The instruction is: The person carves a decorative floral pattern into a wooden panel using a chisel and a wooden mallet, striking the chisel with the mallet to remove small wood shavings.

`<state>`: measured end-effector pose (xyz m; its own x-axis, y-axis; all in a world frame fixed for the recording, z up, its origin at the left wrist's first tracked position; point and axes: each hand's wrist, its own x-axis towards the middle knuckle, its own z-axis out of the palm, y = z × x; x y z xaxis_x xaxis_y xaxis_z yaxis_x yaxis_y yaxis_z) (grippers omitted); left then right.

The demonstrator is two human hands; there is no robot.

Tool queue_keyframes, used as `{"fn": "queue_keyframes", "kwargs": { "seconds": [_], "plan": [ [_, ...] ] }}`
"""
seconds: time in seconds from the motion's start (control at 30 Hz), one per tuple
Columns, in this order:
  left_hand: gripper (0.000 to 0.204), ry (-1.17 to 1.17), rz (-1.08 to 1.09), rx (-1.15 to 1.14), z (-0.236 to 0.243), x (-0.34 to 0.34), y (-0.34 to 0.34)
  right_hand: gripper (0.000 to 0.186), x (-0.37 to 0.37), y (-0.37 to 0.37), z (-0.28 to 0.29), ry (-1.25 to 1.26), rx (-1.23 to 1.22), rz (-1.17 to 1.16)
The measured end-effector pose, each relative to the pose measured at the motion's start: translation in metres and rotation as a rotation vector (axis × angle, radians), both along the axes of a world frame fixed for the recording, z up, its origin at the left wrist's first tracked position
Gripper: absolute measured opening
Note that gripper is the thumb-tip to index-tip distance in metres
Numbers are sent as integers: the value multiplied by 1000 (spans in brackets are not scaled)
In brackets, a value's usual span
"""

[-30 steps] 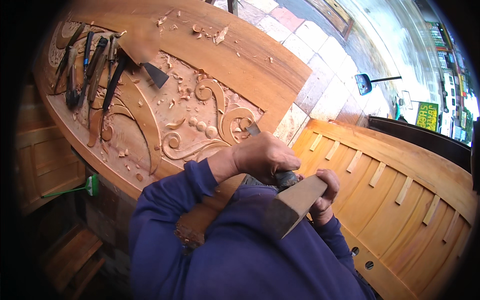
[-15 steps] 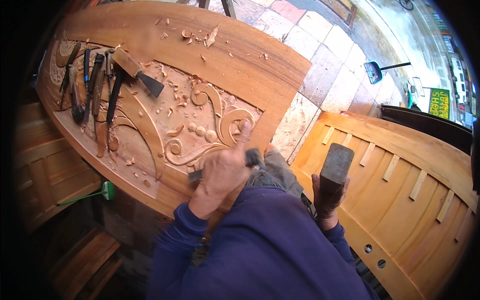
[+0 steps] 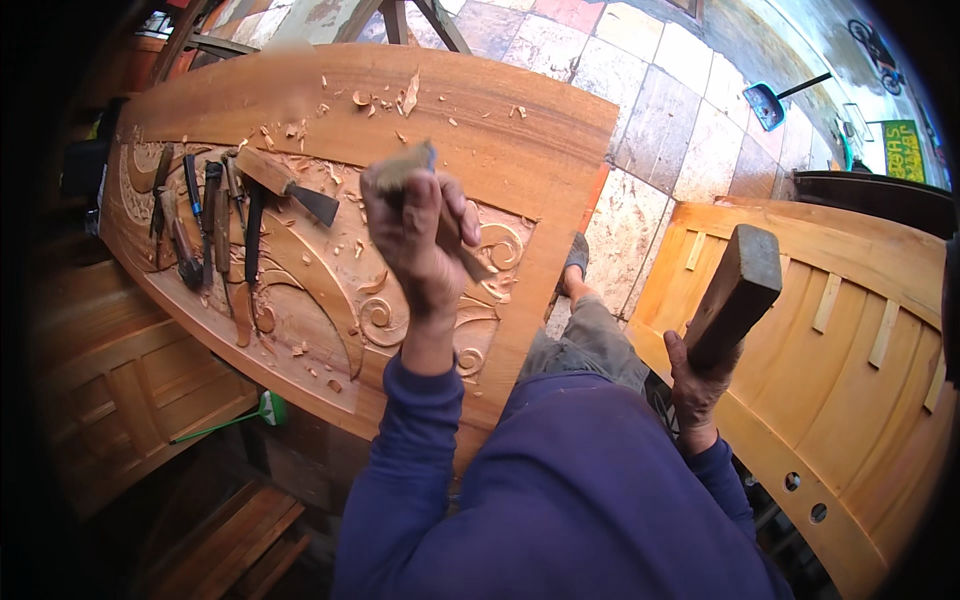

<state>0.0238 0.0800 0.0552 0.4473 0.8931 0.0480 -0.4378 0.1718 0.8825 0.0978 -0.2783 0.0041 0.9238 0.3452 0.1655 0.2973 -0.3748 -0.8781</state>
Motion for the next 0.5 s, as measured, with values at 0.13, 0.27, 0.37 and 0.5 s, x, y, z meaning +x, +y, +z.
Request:
{"fn": "queue_keyframes", "kwargs": {
  "seconds": [0.13, 0.27, 0.37, 0.5],
  "plan": [
    [49, -21, -14, -19, -6, 33, 11, 94, -2, 2, 14, 178, 33, -32],
    [53, 5, -48, 24, -10, 45, 12, 91, -4, 0, 16, 139, 50, -60],
    [50, 3, -44, 27, -10, 51, 10, 90, -3, -6, 13, 156, 45, -68],
    [48, 6, -57, 31, -14, 52, 9, 91, -1, -1, 15, 101, 29, -24]
  ]
}}
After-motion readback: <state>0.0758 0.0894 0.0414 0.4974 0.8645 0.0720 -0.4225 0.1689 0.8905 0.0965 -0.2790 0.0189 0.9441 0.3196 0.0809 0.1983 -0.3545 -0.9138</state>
